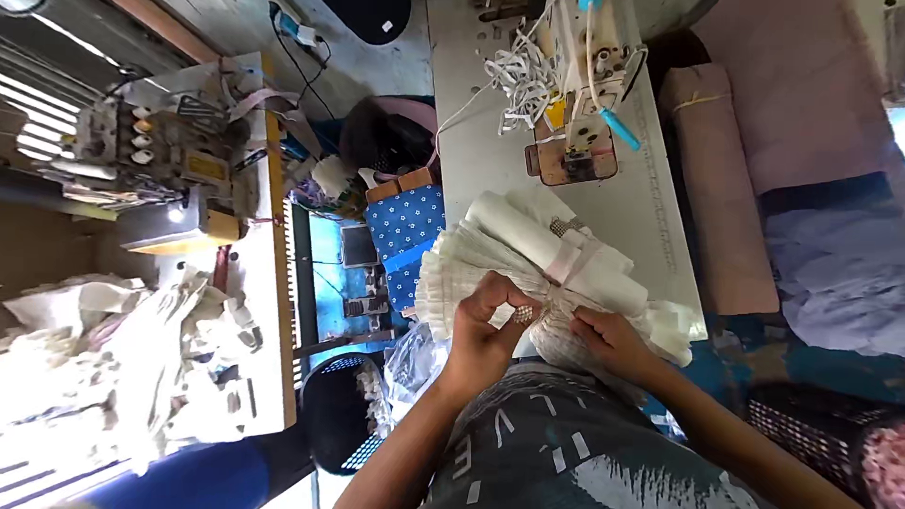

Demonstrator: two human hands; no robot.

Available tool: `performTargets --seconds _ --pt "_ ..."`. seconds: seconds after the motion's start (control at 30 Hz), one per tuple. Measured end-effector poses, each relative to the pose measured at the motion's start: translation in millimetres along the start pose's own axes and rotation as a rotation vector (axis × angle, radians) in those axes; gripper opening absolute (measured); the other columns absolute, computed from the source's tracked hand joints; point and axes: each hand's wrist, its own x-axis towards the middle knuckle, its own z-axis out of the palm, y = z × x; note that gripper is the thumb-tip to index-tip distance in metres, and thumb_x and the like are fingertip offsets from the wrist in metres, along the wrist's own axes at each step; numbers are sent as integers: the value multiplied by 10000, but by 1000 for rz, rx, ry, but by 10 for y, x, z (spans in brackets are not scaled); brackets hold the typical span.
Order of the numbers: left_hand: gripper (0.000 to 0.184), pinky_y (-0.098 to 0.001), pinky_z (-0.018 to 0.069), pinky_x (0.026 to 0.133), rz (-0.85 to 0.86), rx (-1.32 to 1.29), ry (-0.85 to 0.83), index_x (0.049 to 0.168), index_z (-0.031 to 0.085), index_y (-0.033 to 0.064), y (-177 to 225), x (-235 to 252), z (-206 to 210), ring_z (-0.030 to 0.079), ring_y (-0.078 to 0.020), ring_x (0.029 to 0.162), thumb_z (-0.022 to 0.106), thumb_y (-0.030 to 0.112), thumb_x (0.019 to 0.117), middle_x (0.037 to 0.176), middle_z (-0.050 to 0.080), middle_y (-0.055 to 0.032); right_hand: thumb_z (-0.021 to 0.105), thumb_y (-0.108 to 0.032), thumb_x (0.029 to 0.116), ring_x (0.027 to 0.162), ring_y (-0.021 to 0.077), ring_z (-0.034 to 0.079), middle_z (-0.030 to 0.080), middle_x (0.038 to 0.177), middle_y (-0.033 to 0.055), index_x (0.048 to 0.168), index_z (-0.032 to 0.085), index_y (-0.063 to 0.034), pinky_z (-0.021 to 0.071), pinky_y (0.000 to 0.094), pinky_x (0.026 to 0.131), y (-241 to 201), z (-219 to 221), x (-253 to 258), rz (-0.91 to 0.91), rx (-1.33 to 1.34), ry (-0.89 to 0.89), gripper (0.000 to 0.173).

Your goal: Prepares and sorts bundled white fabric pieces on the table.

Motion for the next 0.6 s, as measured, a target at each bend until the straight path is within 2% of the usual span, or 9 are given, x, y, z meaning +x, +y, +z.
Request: performTargets --seconds 0.1,0.13,0.17,0.2,0.27,0.33,0.43,0.53,0.6 --pt "55 -287 514 923 -16 -11 -108 920 724 105 -76 -6 -58 623 -56 989 683 77 943 924 686 61 421 -261 1080 590 107 511 533 658 33 906 645 -32 430 300 549 -106 16 -16 -45 15 29 364" --pt "52 -295 502 953 -46 -22 -168 937 732 100 -108 -13 -69 623 -58 1031 683 101 954 967 702 52 447 -275 1075 630 94 533 557 695 29 889 658 -49 452 284 579 -152 19 -24 -78 1 85 360" --pt "65 -309 499 989 -93 -44 -235 948 730 88 -148 -20 -74 620 -73 1093 676 121 965 1048 709 21 481 -290 1067 754 110 576 603 807 44 885 685 -62 498 293 682 -192 6 -17 -118 -27 146 356" --pt "93 -327 498 1034 -158 -75 -306 953 725 63 -197 -30 -77 607 -100 1176 664 130 970 1166 691 -28 510 -305 1056 947 165 593 631 977 76 892 716 -76 509 355 838 -218 -22 9 -159 -62 190 349" --pt "186 -351 482 1084 -279 -133 -427 963 707 6 -334 -61 -53 558 -158 1312 642 179 984 1372 615 -121 521 -345 1041 1264 311 528 618 1296 139 893 743 -114 394 569 1045 -183 -106 123 -245 -142 227 353" --pt "257 -342 477 1069 -331 -96 -489 982 703 -5 -457 -83 10 515 -167 1367 640 243 989 1443 569 -147 497 -376 1062 1402 306 473 599 1420 122 950 759 -124 299 633 1137 -141 -210 237 -311 -168 176 381" --pt "265 -312 443 1032 -357 20 -509 1004 704 13 -465 -50 53 484 -133 1350 645 270 979 1435 568 -130 466 -344 1087 1317 224 582 690 1297 86 975 731 -86 310 590 1167 -161 -293 346 -412 -207 51 386" --pt "263 -330 415 1078 -330 28 -541 986 687 -24 -500 12 42 483 -150 1360 633 234 980 1412 580 -166 445 -313 1091 1269 235 626 718 1236 81 1006 726 -91 329 607 1155 -146 -350 449 -468 -359 -19 369" --pt "253 -326 406 1085 -324 29 -553 982 677 -29 -514 36 36 472 -149 1369 621 218 984 1425 569 -165 446 -296 1084 1159 256 681 742 1119 82 1034 735 -94 373 614 1128 -104 -402 544 -492 -496 -10 356"
